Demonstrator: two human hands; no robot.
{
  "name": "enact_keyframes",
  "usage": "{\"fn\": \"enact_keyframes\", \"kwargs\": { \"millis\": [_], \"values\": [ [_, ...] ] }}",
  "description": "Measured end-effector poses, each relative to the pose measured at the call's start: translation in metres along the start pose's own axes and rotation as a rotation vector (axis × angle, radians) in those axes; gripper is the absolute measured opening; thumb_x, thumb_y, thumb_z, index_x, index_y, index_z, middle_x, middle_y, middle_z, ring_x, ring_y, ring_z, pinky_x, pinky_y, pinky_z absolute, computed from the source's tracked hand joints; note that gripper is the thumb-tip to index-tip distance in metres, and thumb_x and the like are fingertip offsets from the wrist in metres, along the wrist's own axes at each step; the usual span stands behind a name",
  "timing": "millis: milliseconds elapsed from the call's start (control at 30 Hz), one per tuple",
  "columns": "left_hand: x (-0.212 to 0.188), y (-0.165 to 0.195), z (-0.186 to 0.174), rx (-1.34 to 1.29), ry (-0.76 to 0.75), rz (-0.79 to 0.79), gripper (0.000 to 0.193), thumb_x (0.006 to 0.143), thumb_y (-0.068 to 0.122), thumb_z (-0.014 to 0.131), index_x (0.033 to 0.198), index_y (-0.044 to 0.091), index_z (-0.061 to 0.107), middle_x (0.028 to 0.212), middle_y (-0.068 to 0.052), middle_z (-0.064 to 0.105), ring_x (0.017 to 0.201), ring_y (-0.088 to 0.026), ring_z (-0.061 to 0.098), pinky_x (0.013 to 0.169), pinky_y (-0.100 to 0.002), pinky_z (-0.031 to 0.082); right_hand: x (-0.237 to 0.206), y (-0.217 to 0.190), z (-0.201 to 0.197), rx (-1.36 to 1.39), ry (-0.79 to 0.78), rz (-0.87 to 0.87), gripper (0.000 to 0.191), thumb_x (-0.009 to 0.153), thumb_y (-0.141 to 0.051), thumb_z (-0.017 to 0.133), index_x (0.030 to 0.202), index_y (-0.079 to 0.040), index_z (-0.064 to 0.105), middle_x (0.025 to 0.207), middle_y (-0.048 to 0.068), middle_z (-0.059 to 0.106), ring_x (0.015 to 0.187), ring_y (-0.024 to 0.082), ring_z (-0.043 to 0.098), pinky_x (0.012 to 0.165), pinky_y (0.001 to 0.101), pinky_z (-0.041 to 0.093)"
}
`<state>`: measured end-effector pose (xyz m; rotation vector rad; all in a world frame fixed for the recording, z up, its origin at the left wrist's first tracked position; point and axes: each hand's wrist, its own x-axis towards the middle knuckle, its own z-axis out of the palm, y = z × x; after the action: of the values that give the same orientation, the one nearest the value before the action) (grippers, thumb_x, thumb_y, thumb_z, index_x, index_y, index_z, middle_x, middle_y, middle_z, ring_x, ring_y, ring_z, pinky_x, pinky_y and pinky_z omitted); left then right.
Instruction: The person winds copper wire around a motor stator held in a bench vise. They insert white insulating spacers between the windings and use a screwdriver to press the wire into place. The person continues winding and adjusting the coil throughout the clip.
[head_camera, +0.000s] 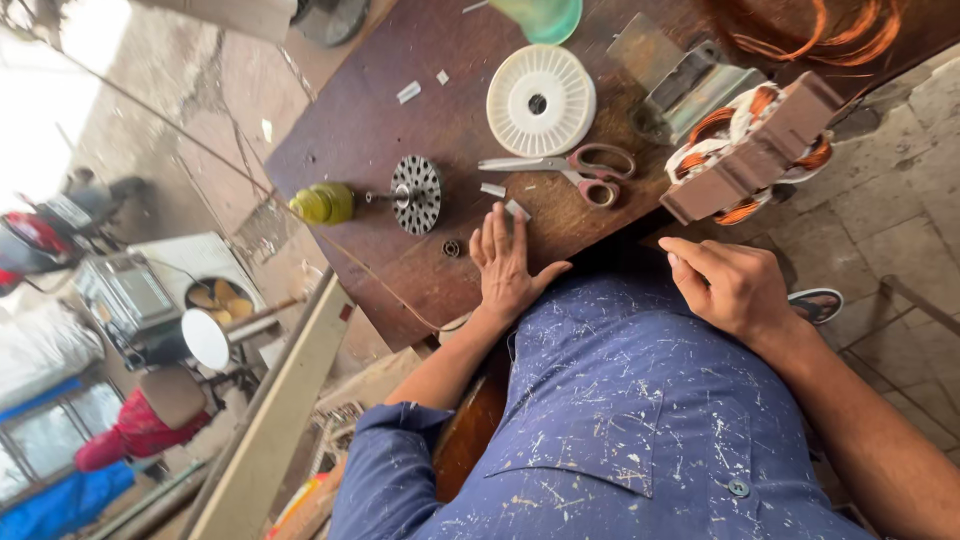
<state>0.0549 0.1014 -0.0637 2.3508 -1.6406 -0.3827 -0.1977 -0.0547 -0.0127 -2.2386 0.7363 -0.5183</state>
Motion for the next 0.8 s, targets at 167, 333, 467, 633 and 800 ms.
{"fn": "enact_keyframes", "kwargs": {
  "millis": [167, 333, 467, 633, 800],
  "values": [
    [-0.008, 0.002, -0.002, 0.148, 0.088, 0.209, 0.088, 0.083, 0.045, 0.085, 0.154, 0.013, 0.045, 0.158, -0.010, 0.038, 0.146, -0.027, 0.036, 0.123, -0.048, 0.025, -0.002, -0.002, 0.005, 0.028, -0.017, -0.001, 0.019, 0.095, -0.009, 0.067, 0.112, -0.006, 0.072, 0.083, 0.010, 0.071, 0.069, 0.026, 0.069, 0.062, 0.0377, 0.056],
    [0.002, 0.006, -0.015, -0.016, 0.146, 0.281, 0.066, 0.088, 0.038, 0.082, 0.140, 0.008, 0.056, 0.140, -0.011, 0.052, 0.127, -0.027, 0.048, 0.108, -0.046, 0.033, -0.004, 0.002, 0.008, -0.016, -0.059, 0.067, 0.018, 0.093, -0.011, 0.069, 0.110, -0.008, 0.074, 0.082, 0.008, 0.072, 0.067, 0.025, 0.070, 0.060, 0.0374, 0.056],
    [0.033, -0.008, -0.024, -0.048, 0.294, 0.106, 0.044, 0.093, 0.025, 0.072, 0.127, -0.001, 0.063, 0.128, -0.018, 0.055, 0.115, -0.030, 0.051, 0.097, -0.044, 0.039, -0.005, 0.007, 0.013, -0.013, -0.095, 0.063, 0.019, 0.094, -0.011, 0.068, 0.111, -0.008, 0.074, 0.084, 0.007, 0.073, 0.066, 0.024, 0.071, 0.059, 0.0365, 0.057],
    [0.062, -0.035, -0.036, 0.023, 0.196, 0.058, 0.017, 0.103, 0.010, 0.062, 0.117, 0.001, 0.065, 0.126, -0.015, 0.063, 0.106, -0.026, 0.061, 0.095, -0.038, 0.048, -0.004, 0.003, 0.014, -0.021, -0.108, 0.091, 0.020, 0.093, -0.012, 0.068, 0.112, -0.009, 0.074, 0.084, 0.008, 0.073, 0.067, 0.025, 0.071, 0.059, 0.0377, 0.057],
    [0.062, -0.021, -0.037, -0.200, 0.168, 0.121, 0.006, 0.094, 0.005, 0.066, 0.100, 0.004, 0.068, 0.095, -0.010, 0.071, 0.087, -0.024, 0.063, 0.080, -0.039, 0.047, 0.011, -0.015, 0.004, 0.096, -0.086, 0.115, 0.020, 0.094, -0.013, 0.068, 0.113, -0.008, 0.074, 0.097, 0.010, 0.077, 0.079, 0.026, 0.074, 0.067, 0.0362, 0.059]
  ]
}}
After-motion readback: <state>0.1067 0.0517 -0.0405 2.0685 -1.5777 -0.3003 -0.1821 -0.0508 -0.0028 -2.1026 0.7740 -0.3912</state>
